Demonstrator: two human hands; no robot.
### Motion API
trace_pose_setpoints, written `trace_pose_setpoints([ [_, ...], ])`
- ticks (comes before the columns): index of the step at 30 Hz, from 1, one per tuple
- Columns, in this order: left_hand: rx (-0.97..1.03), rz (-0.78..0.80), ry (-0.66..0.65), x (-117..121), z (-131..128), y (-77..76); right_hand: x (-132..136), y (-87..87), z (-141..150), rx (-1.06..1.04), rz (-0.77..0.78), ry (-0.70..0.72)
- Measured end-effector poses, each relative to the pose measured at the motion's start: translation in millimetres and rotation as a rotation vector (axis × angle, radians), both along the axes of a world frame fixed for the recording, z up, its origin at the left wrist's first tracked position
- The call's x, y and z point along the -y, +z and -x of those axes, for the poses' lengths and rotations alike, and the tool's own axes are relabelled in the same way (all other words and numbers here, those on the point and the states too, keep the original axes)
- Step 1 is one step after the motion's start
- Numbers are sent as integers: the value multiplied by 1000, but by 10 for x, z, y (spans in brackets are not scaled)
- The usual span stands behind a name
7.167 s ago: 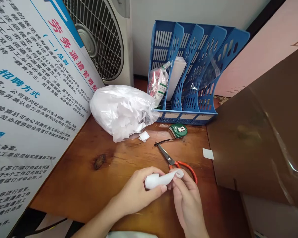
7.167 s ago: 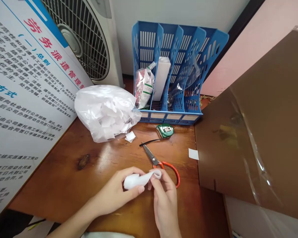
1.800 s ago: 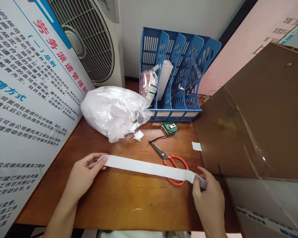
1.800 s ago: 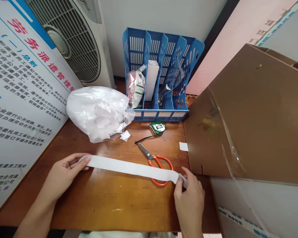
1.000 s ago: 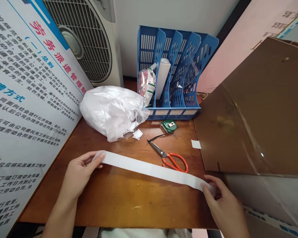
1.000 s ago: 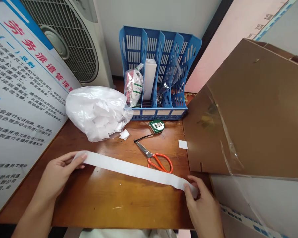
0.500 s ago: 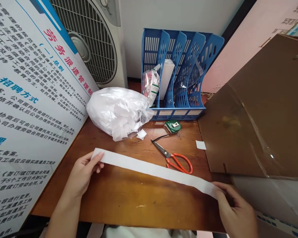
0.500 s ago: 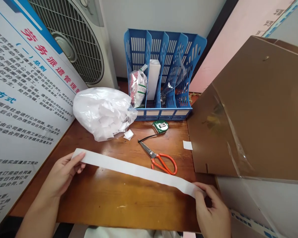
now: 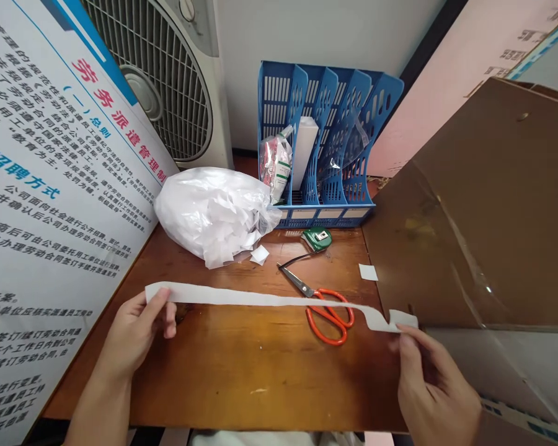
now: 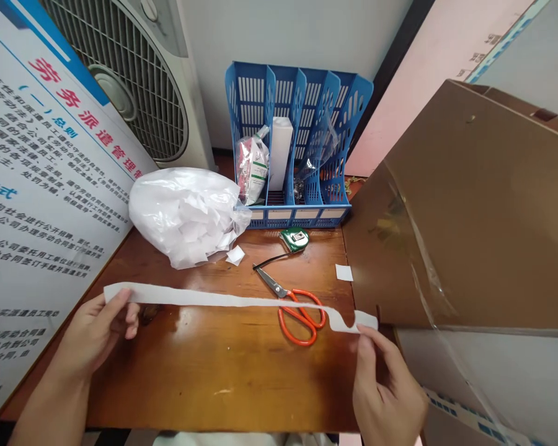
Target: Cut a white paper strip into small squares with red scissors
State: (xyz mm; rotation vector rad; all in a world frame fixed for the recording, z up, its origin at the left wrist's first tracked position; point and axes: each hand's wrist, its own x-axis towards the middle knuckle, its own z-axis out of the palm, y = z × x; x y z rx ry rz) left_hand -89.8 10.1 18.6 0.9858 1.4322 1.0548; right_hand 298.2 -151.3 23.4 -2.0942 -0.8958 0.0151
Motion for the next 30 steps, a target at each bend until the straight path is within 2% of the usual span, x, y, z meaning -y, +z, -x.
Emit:
trace_pose_setpoints([
  [2,101,26,-54,1,51,-14,-223,26,37,-199,-77,60],
  [4,169,12,-121,16,122,-31,-534,31,36,-312,-171,117],
  [8,306,-51,-361,68,177,-49,-1227,-76,-94,-310,-150,141],
  [10,278,-3,-416,94,75,-54,-1502,-156,-189,-281,-90,169],
  [13,-20,110,-359,133,-239,-77,-1740,-216,-297,-196,37,235],
  [17,2,110,-349,183,-660,-118,-1720,-141,-378,11,153,243],
  [22,-33,128,-337,175,-842,-108,-1396,-46,-437,273,310,226],
  [26,-95,117,-405,174,-879,-88,-1259,-149,-373,376,455,276],
  [30,-81,107,-480,235,-911,-75,-1324,-282,-346,408,474,222],
])
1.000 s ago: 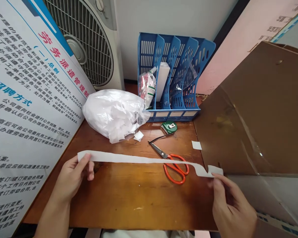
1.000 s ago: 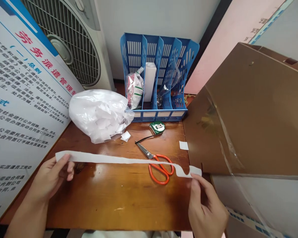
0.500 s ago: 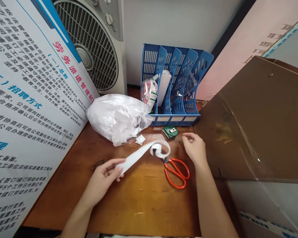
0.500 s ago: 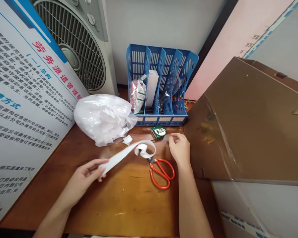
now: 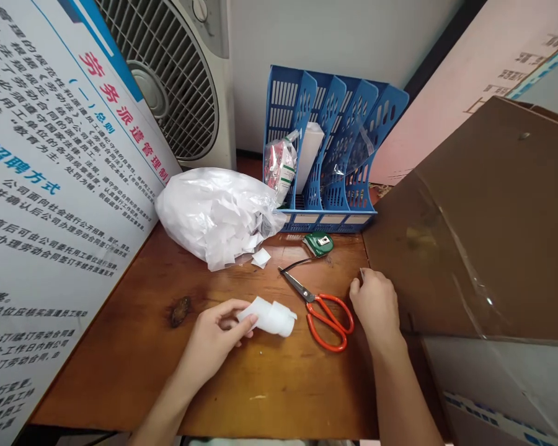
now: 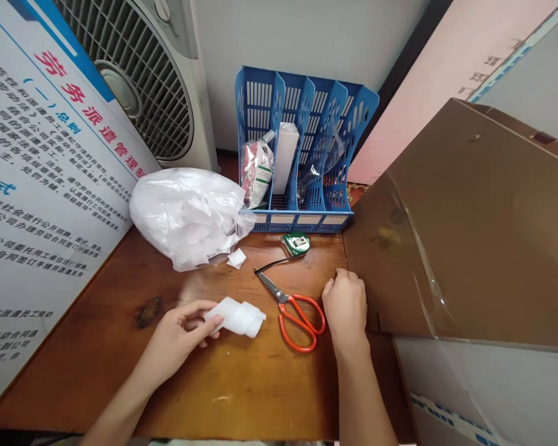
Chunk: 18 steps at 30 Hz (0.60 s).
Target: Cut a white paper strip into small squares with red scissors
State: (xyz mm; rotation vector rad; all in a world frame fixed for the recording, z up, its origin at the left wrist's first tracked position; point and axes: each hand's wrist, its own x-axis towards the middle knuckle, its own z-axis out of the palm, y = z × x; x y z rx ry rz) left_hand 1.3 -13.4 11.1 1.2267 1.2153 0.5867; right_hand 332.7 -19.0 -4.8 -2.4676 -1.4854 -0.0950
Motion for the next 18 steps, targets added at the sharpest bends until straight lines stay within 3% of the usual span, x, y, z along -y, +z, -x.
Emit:
trace_pose_setpoints([
  [3,56,-20,-27,38,-26,22,-24,21,-21,-33,-63,-38],
  [6,134,11,-72,50,-70,47,98,203,124,-132,-160,26],
  [9,177,110,-71,56,-146,52,352,446,560,-226,-313,225],
  [11,174,148,-12,65,-214,48,521,525,932,-248,-495,524],
  [12,177,149,15,71,-250,48,587,518,1104,-207,-536,670],
  [13,190,144,33,76,-285,51,636,480,1251,-159,-563,729],
  [15,254,141,39,88,-347,70,688,340,1447,-122,-588,715],
  [18,371,144,3,105,-399,113,690,115,1521,-126,-582,633],
])
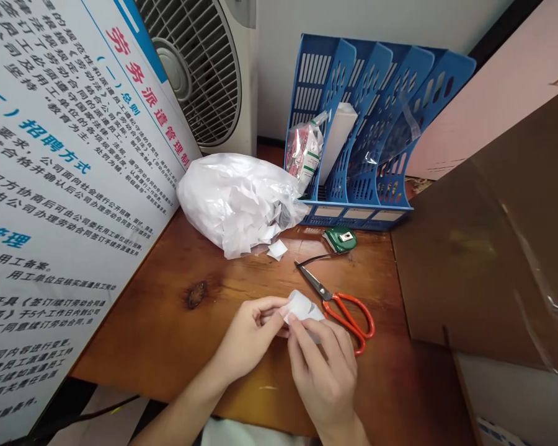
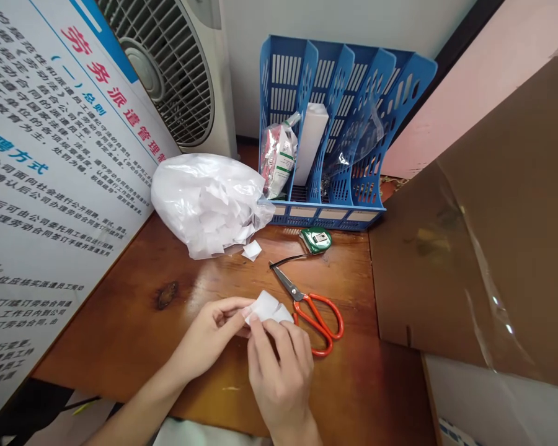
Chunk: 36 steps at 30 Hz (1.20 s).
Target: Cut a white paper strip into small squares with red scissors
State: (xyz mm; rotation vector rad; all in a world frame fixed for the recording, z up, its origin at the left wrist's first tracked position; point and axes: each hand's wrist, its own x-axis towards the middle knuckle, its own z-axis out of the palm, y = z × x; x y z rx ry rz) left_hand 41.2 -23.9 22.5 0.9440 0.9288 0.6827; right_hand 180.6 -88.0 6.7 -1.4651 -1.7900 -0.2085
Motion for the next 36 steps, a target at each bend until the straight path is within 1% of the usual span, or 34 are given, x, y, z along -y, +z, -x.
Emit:
trace_pose_setpoints([
  [3,74,-24,-20,15,-7,29,-25,-97,-31,-3,4,-25],
  [7,74,-29,-10,25,-4,28,-45,-83,-33,-25,-16,-30],
  [9,69,-6,-3,30,-6,19,-40,-56,-27,-100,-18,-11],
  [11,43,-6,6,38,-9,8,-27,-7,-38,-269,15,-22],
  [13,-16,-32,18,48,-11,3,-20,72,-72,-557,133,-70],
  [14,-43,-48,21,52,-12,4,-24,117,-95,-712,242,-72],
  [16,-63,-65,11,56,-15,14,-53,200,-143,-951,519,-1],
  [17,-58,-69,0,55,-15,22,-75,228,-163,-1012,632,40],
  [18,-49,-71,-14,51,-15,32,-100,245,-178,-1031,707,56],
  [19,-43,-73,-24,46,-12,42,-125,251,-189,-1023,735,40],
  [22,-37,-73,-41,27,9,65,-183,222,-201,-897,684,-66],
  [24,-40,-62,-39,17,29,69,-204,197,-203,-791,671,-58],
  [26,-45,-43,-34,11,42,65,-217,183,-208,-748,672,-32],
  [28,-46,-24,-29,6,47,56,-224,178,-217,-780,691,-9],
  [33,-7,25,-44,-16,58,21,-229,163,-270,-949,751,78],
  [36,45,61,-83,-42,84,-12,-226,132,-326,-1074,726,48],
])
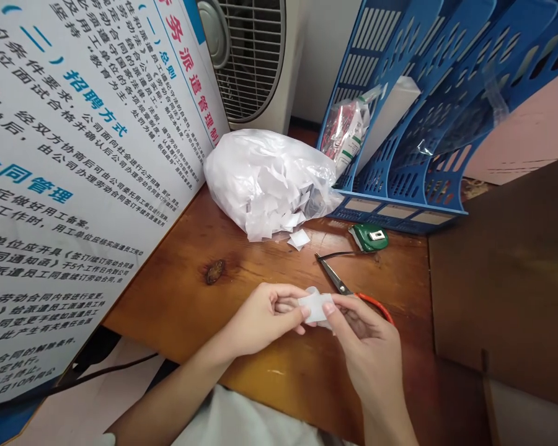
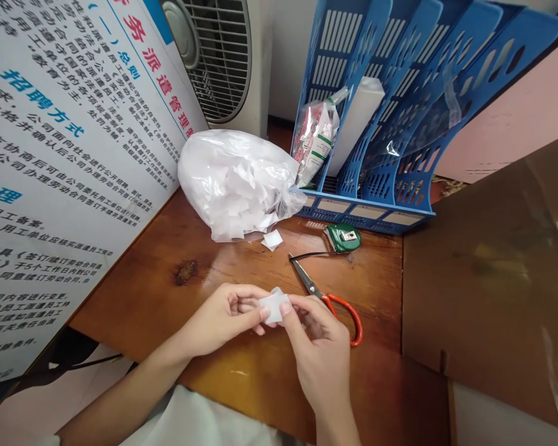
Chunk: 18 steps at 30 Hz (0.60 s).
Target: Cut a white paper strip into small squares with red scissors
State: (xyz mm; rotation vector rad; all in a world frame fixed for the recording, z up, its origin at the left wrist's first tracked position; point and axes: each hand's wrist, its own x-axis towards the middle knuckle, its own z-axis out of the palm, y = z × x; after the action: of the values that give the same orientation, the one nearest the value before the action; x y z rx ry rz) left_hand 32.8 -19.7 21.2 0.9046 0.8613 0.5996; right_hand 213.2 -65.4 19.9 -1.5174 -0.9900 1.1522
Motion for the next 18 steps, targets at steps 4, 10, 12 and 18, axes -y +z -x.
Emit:
trace_pose_setpoints([
  [4,17,23,-11,-27,23,-18,-6,-27,-46,-86,29,-19],
  [10,0,0,-27,-22,15,40,-38,50,58,-55,82,68],
  [12,-2,-5,-27,-23,22,53,-31,57,89,-29,84,45],
  [18,14,-12,-7,-29,49,46,13,22,113,10,57,33],
])
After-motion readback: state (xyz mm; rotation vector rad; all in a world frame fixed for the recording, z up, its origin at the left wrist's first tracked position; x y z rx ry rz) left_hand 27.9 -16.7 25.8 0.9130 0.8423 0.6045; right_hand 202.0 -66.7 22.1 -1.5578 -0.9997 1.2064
